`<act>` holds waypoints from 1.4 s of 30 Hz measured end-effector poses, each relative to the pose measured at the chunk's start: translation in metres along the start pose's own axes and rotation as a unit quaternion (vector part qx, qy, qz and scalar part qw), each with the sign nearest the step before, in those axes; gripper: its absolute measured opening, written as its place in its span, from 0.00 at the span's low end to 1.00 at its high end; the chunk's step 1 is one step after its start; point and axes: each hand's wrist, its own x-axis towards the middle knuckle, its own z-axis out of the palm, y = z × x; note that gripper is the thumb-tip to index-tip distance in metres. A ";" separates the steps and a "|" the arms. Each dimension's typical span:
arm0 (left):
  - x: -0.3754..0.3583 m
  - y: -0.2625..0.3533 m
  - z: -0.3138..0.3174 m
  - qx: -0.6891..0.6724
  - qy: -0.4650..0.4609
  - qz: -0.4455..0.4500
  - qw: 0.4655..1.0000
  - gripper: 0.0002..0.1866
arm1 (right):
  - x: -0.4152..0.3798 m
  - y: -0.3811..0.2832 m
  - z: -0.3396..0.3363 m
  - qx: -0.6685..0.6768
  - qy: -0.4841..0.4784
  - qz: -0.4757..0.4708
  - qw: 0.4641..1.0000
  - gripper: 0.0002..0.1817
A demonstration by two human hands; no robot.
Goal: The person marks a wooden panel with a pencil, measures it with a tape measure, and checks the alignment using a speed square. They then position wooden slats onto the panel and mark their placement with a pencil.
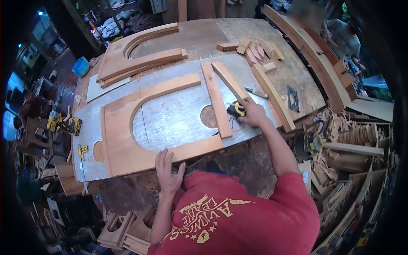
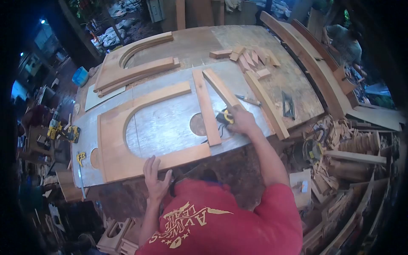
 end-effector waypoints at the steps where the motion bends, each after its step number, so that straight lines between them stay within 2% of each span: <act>1: 0.003 0.008 0.009 -0.010 0.010 -0.008 1.000 0.29 | 0.003 0.003 0.003 -0.005 0.009 -0.020 1.000 0.41; 3: 0.002 0.021 0.021 -0.029 0.027 -0.027 0.999 0.29 | 0.008 0.002 0.003 0.007 -0.001 -0.013 1.000 0.39; 6: 0.005 0.040 0.036 -0.065 0.051 -0.054 0.995 0.27 | 0.012 0.009 0.001 0.104 0.017 0.017 0.994 0.36; 9: 0.011 0.063 0.043 -0.159 0.059 -0.142 0.975 0.26 | 0.010 0.012 -0.007 0.134 0.128 -0.003 0.983 0.33; 12: 0.022 0.087 0.051 -0.337 0.029 -0.232 0.912 0.28 | -0.009 -0.022 -0.037 0.213 0.200 -0.045 0.955 0.32; 13: 0.031 0.102 0.051 -0.405 0.012 -0.242 0.882 0.29 | -0.018 -0.034 -0.040 0.214 0.206 -0.083 0.951 0.32; 15: 0.044 0.120 0.055 -0.474 -0.039 -0.216 0.853 0.34 | -0.037 -0.068 -0.034 0.221 0.223 -0.159 0.936 0.32; 17: 0.052 0.123 0.077 -0.511 -0.022 -0.226 0.829 0.34 | -0.054 -0.096 -0.018 0.241 0.186 -0.208 0.929 0.34; 18: 0.054 0.124 0.085 -0.532 -0.014 -0.230 0.815 0.34 | -0.056 -0.101 -0.010 0.258 0.172 -0.200 0.929 0.34; 21: 0.059 0.116 0.088 -0.586 0.028 -0.237 0.774 0.33 | -0.056 -0.115 -0.006 0.246 0.237 -0.210 0.916 0.34; 22: 0.060 0.118 0.092 -0.563 0.071 -0.204 0.797 0.29 | -0.059 -0.122 -0.009 0.255 0.250 -0.216 0.909 0.34; 25: 0.070 0.123 0.073 -0.638 0.072 -0.304 0.704 0.27 | -0.063 -0.138 -0.024 0.243 0.253 -0.318 0.881 0.33; 26: 0.069 0.111 0.080 -0.643 0.103 -0.315 0.690 0.25 | -0.076 -0.150 -0.032 0.303 0.122 -0.301 0.896 0.31; 27: 0.063 0.099 0.087 -0.720 0.113 -0.323 0.603 0.23 | -0.084 -0.159 -0.035 0.291 0.094 -0.356 0.883 0.31; 29: 0.061 0.089 0.072 -0.755 0.122 -0.325 0.557 0.21 | -0.093 -0.173 -0.043 0.326 -0.024 -0.378 0.866 0.29; 30: 0.058 0.085 0.060 -0.769 0.146 -0.313 0.538 0.22 | -0.092 -0.173 -0.040 0.432 -0.077 -0.351 0.827 0.24; 33: 0.034 0.071 0.003 -0.809 0.213 -0.287 0.467 0.26 | -0.085 -0.158 -0.043 0.584 -0.094 -0.106 0.799 0.19; 34: 0.015 0.054 -0.013 -0.834 0.209 -0.245 0.449 0.31 | -0.073 -0.159 -0.040 0.548 -0.078 -0.086 0.828 0.17; 35: 0.001 0.048 -0.040 -0.836 0.220 -0.240 0.443 0.32 | -0.055 -0.161 -0.031 0.513 -0.057 -0.065 0.854 0.18; 36: -0.016 0.037 -0.059 -0.822 0.235 -0.233 0.464 0.35 | -0.037 -0.150 -0.005 0.422 -0.054 -0.066 0.902 0.17; 38: -0.051 0.033 -0.098 -0.820 0.267 -0.247 0.443 0.38 | -0.014 -0.114 0.050 0.242 -0.026 -0.073 0.967 0.15; 40: -0.097 0.015 -0.117 -0.805 0.265 -0.242 0.472 0.38 | -0.013 -0.090 0.080 0.063 0.014 -0.087 0.994 0.15; 42: -0.144 0.001 -0.133 -0.763 0.272 -0.296 0.507 0.35 | -0.027 -0.111 0.058 0.034 0.023 0.029 0.999 0.15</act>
